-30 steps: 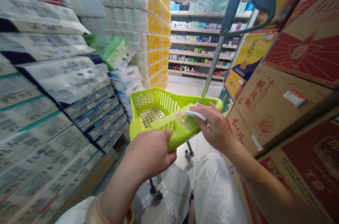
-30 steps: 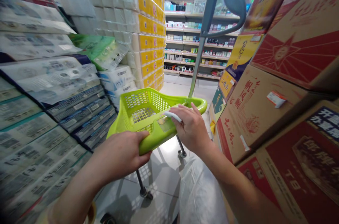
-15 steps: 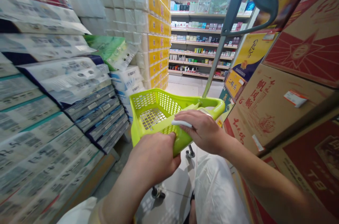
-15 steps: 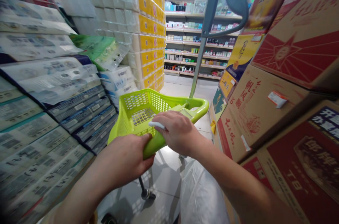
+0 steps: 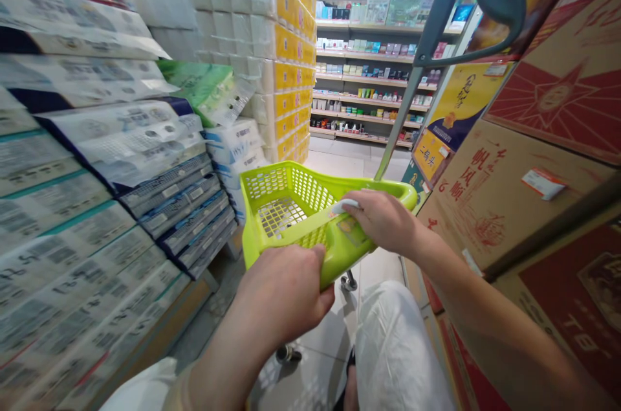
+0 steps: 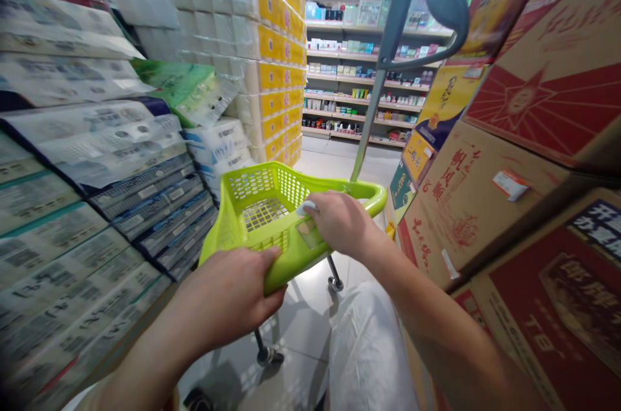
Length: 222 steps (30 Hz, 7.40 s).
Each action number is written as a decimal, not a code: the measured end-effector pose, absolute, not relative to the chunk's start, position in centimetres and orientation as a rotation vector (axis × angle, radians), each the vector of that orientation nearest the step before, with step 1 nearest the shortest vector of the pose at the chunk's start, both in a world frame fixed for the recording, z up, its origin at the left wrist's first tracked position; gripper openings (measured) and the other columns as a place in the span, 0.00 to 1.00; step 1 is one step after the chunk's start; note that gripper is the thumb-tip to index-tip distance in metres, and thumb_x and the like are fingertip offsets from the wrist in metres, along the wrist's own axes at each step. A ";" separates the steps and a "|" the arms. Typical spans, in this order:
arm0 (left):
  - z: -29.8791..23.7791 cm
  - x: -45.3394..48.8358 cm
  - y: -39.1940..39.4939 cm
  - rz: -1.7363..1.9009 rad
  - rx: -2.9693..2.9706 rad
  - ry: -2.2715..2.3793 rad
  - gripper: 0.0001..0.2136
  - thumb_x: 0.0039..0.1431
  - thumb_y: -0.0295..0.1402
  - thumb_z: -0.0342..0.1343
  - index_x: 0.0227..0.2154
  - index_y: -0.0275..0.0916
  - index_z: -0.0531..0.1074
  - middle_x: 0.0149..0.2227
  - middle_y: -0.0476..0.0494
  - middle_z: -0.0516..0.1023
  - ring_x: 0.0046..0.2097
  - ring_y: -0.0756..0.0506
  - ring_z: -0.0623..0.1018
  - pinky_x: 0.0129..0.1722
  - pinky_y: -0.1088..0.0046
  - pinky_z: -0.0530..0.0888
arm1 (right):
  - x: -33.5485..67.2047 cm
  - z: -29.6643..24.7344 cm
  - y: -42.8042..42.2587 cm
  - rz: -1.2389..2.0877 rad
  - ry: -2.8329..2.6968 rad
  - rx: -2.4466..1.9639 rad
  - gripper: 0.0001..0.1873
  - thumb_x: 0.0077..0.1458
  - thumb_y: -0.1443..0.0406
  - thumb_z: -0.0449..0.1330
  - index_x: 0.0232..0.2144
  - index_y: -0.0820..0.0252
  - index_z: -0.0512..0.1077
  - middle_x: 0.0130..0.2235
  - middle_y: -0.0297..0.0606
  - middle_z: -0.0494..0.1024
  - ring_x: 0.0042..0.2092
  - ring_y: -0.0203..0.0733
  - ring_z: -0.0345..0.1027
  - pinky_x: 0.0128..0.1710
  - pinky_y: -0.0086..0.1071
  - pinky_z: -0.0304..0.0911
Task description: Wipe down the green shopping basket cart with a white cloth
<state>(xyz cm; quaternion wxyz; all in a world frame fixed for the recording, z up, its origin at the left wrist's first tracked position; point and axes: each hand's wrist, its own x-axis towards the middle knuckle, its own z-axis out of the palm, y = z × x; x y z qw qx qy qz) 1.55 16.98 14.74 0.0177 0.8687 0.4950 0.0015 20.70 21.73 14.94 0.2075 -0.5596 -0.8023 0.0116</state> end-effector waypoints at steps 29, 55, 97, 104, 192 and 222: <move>15.1 0.8 16.8 -0.043 2.711 1.483 0.11 0.53 0.41 0.51 0.34 0.43 0.73 0.30 0.40 0.80 0.34 0.37 0.81 0.33 0.63 0.74 | 21.9 11.8 18.2 -0.077 -2.073 -1.150 0.15 0.64 0.69 0.51 0.48 0.54 0.74 0.51 0.40 0.78 0.55 0.46 0.70 0.59 0.48 0.59; 15.5 -3.3 21.4 0.105 2.684 1.411 0.14 0.49 0.50 0.56 0.27 0.44 0.74 0.27 0.50 0.78 0.29 0.48 0.75 0.27 0.75 0.62 | 22.1 10.2 17.2 -0.184 -2.007 -1.161 0.20 0.61 0.71 0.52 0.52 0.52 0.71 0.54 0.39 0.76 0.58 0.45 0.68 0.61 0.51 0.58; 14.3 2.6 22.8 0.454 2.830 1.740 0.17 0.65 0.36 0.40 0.40 0.41 0.75 0.39 0.43 0.80 0.40 0.41 0.78 0.36 0.66 0.70 | 20.9 9.7 17.2 -0.264 -1.847 -1.356 0.20 0.58 0.75 0.51 0.48 0.54 0.73 0.50 0.38 0.79 0.55 0.45 0.70 0.63 0.50 0.52; 14.2 1.9 23.0 0.466 2.851 1.738 0.18 0.65 0.37 0.39 0.40 0.41 0.75 0.38 0.43 0.80 0.39 0.40 0.78 0.36 0.65 0.69 | 20.1 9.9 17.4 -0.148 -2.004 -1.139 0.22 0.58 0.76 0.51 0.50 0.54 0.72 0.51 0.37 0.78 0.56 0.41 0.69 0.64 0.45 0.53; 14.3 0.6 21.2 0.513 2.866 1.648 0.17 0.62 0.35 0.41 0.41 0.42 0.76 0.38 0.44 0.80 0.40 0.41 0.77 0.37 0.65 0.69 | 18.3 9.8 14.9 -0.226 -1.768 -1.317 0.19 0.58 0.75 0.50 0.46 0.56 0.74 0.47 0.40 0.80 0.51 0.45 0.72 0.60 0.48 0.59; 14.2 0.2 20.8 0.573 2.844 1.639 0.18 0.60 0.36 0.41 0.42 0.44 0.77 0.41 0.46 0.81 0.40 0.40 0.78 0.36 0.63 0.71 | 21.0 10.7 14.0 0.034 -1.820 -1.297 0.13 0.63 0.70 0.51 0.44 0.54 0.74 0.45 0.37 0.80 0.48 0.43 0.73 0.60 0.46 0.58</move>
